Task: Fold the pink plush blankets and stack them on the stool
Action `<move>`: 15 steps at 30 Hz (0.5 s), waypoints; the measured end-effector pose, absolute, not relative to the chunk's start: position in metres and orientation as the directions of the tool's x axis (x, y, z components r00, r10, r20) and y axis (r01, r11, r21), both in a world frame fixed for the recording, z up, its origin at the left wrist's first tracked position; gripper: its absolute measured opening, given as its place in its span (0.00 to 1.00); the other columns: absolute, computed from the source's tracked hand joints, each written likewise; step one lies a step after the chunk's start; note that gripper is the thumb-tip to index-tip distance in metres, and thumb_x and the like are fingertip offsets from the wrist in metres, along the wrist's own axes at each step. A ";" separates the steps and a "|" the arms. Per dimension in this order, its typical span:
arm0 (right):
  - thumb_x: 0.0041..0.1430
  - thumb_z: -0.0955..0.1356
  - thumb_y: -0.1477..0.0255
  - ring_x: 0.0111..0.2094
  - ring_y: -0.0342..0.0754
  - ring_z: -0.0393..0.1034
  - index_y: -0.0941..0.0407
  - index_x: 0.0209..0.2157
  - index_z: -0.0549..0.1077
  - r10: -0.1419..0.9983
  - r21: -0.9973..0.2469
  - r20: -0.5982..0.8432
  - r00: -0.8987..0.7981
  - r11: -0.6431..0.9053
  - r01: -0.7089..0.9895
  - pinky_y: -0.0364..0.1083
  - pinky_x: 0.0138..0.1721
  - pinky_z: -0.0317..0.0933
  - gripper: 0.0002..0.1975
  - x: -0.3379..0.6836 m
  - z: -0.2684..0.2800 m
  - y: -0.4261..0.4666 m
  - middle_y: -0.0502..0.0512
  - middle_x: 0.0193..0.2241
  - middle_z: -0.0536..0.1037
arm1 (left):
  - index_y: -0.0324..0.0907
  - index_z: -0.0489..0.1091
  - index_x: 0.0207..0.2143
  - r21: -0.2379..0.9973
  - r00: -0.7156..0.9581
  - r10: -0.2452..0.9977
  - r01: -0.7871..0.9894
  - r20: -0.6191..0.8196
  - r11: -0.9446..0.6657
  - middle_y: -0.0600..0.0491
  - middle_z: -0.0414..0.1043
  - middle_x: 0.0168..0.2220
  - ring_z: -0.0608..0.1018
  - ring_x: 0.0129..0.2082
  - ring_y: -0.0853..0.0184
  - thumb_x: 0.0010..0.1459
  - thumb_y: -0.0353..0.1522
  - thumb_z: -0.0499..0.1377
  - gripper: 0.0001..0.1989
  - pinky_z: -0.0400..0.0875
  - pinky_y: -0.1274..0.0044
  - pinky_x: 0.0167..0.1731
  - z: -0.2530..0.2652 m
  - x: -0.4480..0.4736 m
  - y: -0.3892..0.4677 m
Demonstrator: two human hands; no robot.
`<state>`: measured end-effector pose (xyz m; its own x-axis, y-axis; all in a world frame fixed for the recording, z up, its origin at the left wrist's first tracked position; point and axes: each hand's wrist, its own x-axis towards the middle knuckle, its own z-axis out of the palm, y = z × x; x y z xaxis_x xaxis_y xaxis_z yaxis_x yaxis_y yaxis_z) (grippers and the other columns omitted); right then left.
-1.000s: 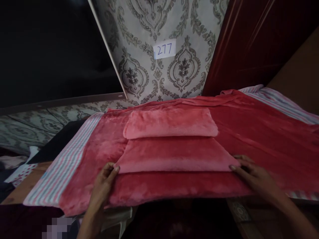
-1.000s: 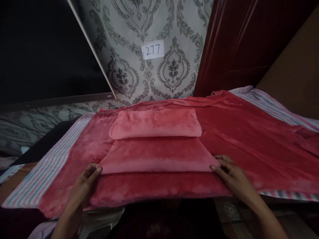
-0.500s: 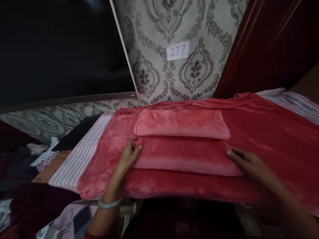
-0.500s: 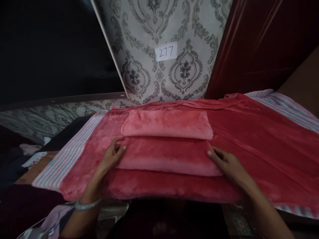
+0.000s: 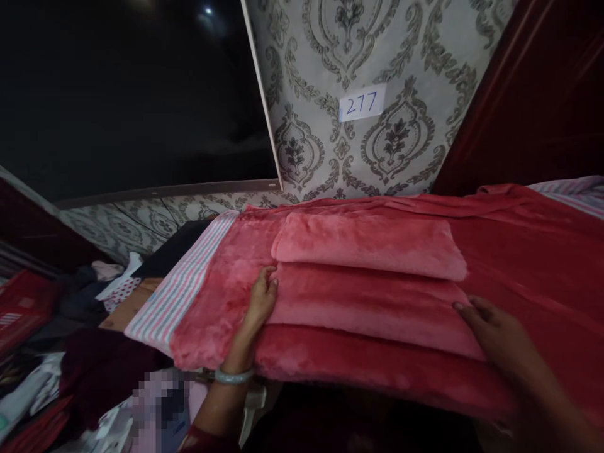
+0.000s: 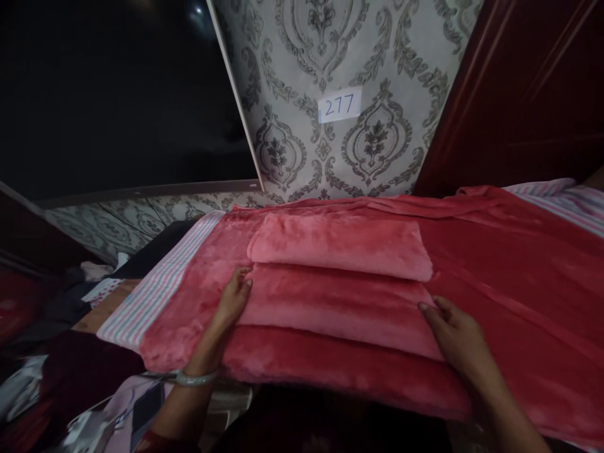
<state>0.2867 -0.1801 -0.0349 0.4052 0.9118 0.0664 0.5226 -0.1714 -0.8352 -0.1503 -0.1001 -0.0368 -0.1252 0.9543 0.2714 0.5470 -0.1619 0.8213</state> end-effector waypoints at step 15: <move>0.53 0.71 0.49 0.66 0.69 0.59 0.42 0.63 0.68 0.964 -0.844 0.153 0.216 0.014 0.537 0.68 0.64 0.58 0.36 0.311 -0.082 -0.238 0.55 0.64 0.70 | 0.42 0.72 0.57 0.935 -0.143 0.988 0.355 0.058 -0.003 0.42 0.77 0.55 0.77 0.56 0.51 0.54 0.50 0.64 0.33 0.73 0.64 0.53 -0.020 -0.173 -0.171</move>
<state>0.3112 -0.2378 -0.0823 0.2157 0.9644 0.1532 0.5366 0.0140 -0.8438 -0.1731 -0.1715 -0.0201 -0.1432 0.9880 0.0577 0.3555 -0.0031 0.9347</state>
